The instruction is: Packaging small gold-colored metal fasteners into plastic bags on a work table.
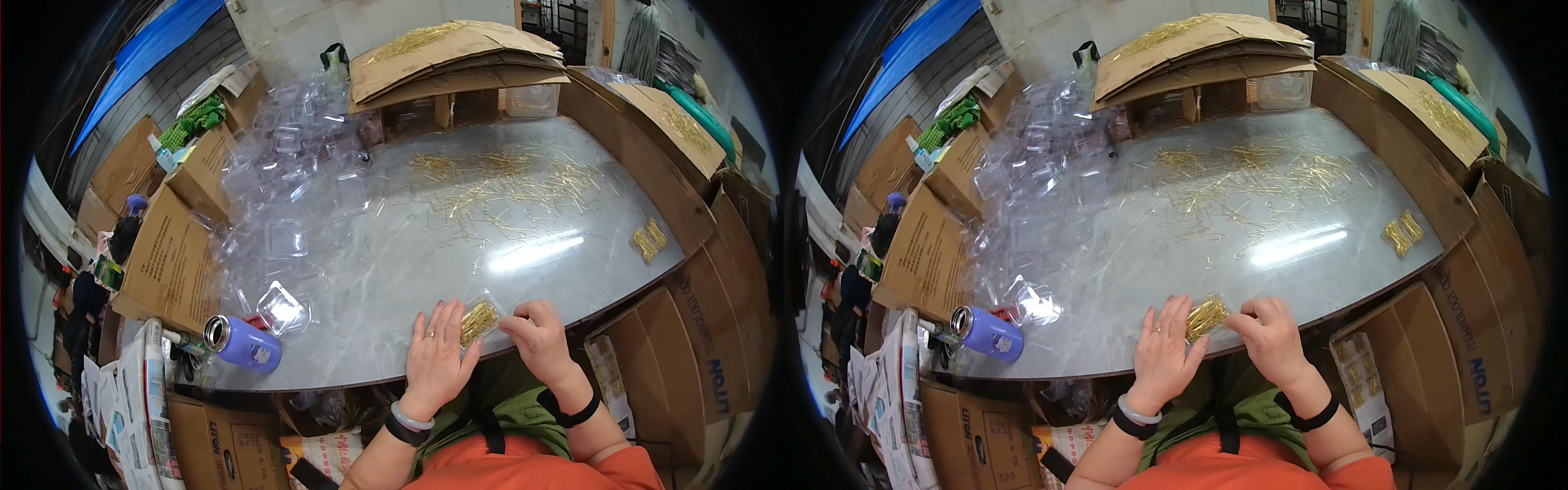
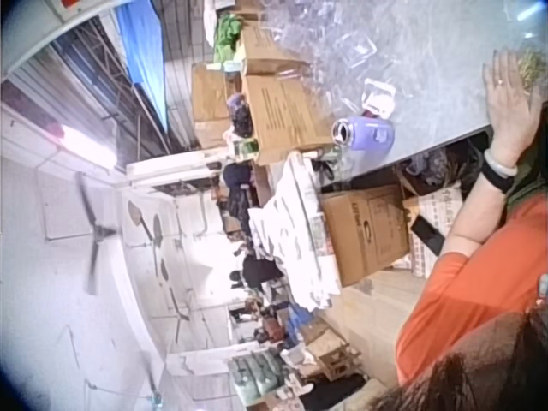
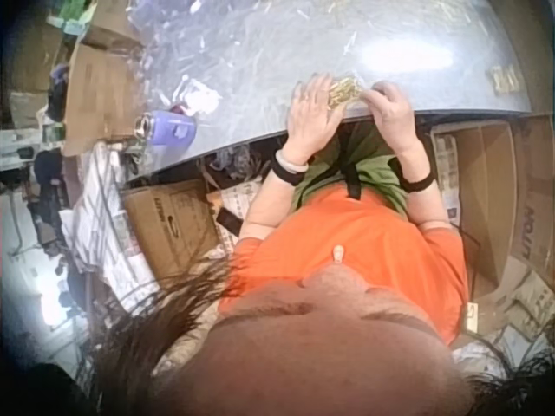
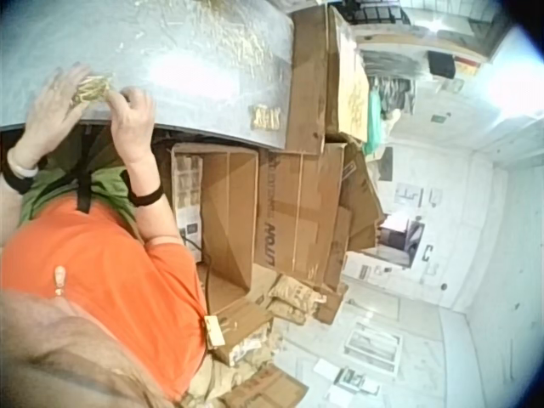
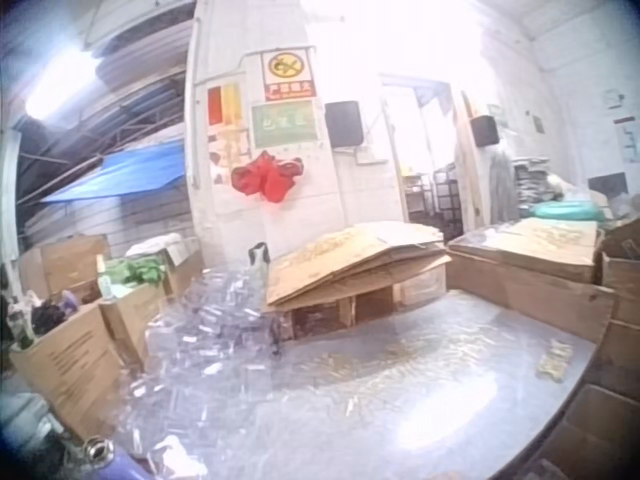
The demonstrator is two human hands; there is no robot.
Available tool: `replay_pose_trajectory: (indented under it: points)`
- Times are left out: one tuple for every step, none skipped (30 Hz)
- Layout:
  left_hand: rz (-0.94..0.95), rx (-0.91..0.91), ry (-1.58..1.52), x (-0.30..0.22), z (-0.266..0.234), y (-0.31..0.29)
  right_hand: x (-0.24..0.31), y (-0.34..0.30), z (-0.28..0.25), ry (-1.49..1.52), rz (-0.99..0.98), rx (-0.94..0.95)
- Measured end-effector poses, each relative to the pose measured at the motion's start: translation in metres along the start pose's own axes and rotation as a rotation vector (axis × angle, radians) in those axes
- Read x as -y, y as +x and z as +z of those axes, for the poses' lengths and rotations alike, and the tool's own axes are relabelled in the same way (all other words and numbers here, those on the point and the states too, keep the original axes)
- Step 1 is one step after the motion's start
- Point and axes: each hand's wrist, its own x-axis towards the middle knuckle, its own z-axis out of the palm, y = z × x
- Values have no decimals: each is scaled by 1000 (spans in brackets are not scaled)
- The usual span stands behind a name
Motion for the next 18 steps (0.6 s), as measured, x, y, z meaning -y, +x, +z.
replay_pose_trajectory:
  points:
    - [1, 1, 1, 0, 0, 0, -3, 0, -1, -39, -12, 10]
    - [3, 1, -2, 0, 0, 0, -5, 0, -2, -77, -25, 21]
    - [4, 1, -5, 0, 0, 0, -6, 1, -2, -85, -33, 26]
    - [4, 0, -7, 0, 1, 0, -8, 2, -2, -93, -43, 32]
    - [4, 1, -5, 1, 1, 0, -10, 4, -2, -100, -53, 38]
    - [3, 3, -2, 2, 2, -1, -11, 7, -2, -95, -63, 44]
    - [5, 5, 0, 2, 2, -1, -11, 9, -2, -90, -73, 47]
    - [14, 12, 1, 3, 1, -1, -12, 12, -3, -86, -83, 51]
    - [22, 18, 2, 3, -1, -1, -15, 15, -2, -45, -97, 64]
    - [32, 27, 2, 2, -2, 0, -19, 18, -2, -6, -108, 76]
    - [35, 29, 0, 1, -3, 0, -22, 18, 0, 33, -119, 88]
    - [39, 30, -2, 0, -4, 1, -24, 17, 2, 94, -87, 91]
    - [40, 29, -2, 0, -5, 1, -26, 16, 6, 156, -58, 94]
    - [36, 31, 6, 1, -4, 1, -27, 15, 8, 218, -28, 97]
    - [33, 32, 12, 1, -3, 1, -27, 13, 8, 240, -13, 85]
    - [25, 35, 20, 2, -2, 0, -27, 11, 8, 264, 2, 75]
    - [24, 32, 19, 3, -1, 0, -27, 10, 8, 288, 17, 66]
    - [24, 30, 19, 4, -1, -1, -27, 9, 8, 292, 36, 61]
